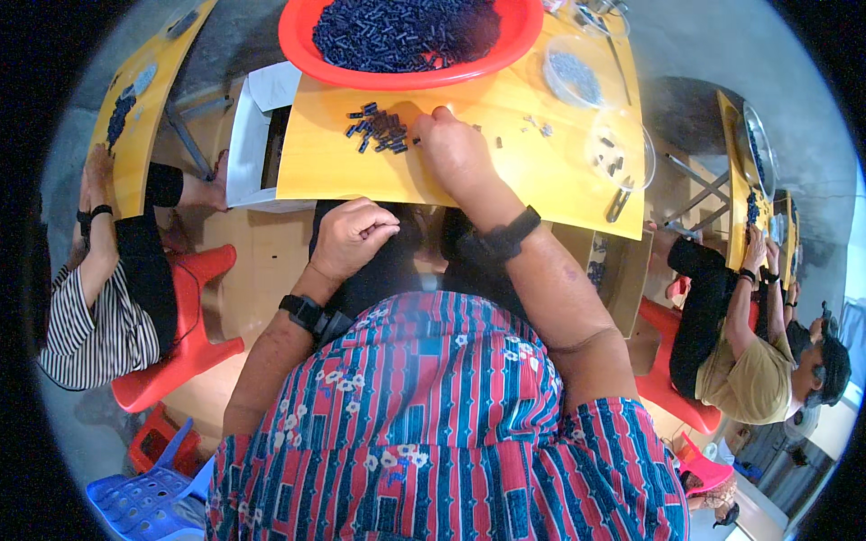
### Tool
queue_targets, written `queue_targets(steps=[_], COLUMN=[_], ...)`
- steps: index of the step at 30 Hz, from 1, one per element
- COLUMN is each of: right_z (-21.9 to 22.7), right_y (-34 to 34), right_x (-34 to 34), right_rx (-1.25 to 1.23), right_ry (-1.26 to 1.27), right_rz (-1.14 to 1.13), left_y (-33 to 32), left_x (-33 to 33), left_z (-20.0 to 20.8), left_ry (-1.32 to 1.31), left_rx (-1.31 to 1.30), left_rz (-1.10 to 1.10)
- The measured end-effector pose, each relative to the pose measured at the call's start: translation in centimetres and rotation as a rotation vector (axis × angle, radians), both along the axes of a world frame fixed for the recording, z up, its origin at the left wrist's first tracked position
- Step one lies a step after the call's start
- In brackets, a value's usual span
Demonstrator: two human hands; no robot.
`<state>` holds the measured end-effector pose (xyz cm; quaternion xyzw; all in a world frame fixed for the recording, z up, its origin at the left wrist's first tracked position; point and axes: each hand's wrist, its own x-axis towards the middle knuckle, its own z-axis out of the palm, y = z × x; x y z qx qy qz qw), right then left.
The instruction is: Assembling small black plastic tubes with white internal components at a workstation.
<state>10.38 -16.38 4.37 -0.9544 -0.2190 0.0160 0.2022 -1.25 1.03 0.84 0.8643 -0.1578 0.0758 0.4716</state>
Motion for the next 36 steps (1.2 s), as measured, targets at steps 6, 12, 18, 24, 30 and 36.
queue_targets(steps=[6, 12, 18, 24, 30, 36], right_z=[-1.8, -0.1, -0.1, 0.4, 0.5, 0.4], right_y=[-0.8, -1.7, -2.8, -3.0, -2.1, -2.0], right_x=[-1.9, -4.9, -5.8, -7.1, -6.3, -6.4], right_rx=[-0.038, 0.615, 1.028, 0.814, 0.401, 0.431], right_ry=[-0.137, 0.413, 0.741, 0.592, 0.012, -0.015], right_rz=[0.049, 0.049, 0.103, 0.078, 0.246, 0.248], left_y=[0.0, 0.3, -0.1, -0.7, -1.0, -1.1], left_x=[0.3, 0.1, 0.5, 0.2, 1.7, 1.7], left_z=[-0.4, -0.5, -0.6, -1.0, -0.4, -0.8], left_ry=[0.04, 0.175, 0.201, 0.277, 0.388, 0.477], left_rx=[-0.033, -0.099, -0.092, -0.385, -0.432, -0.61], left_rz=[0.01, 0.023, 0.014, 0.006, -0.087, -0.059])
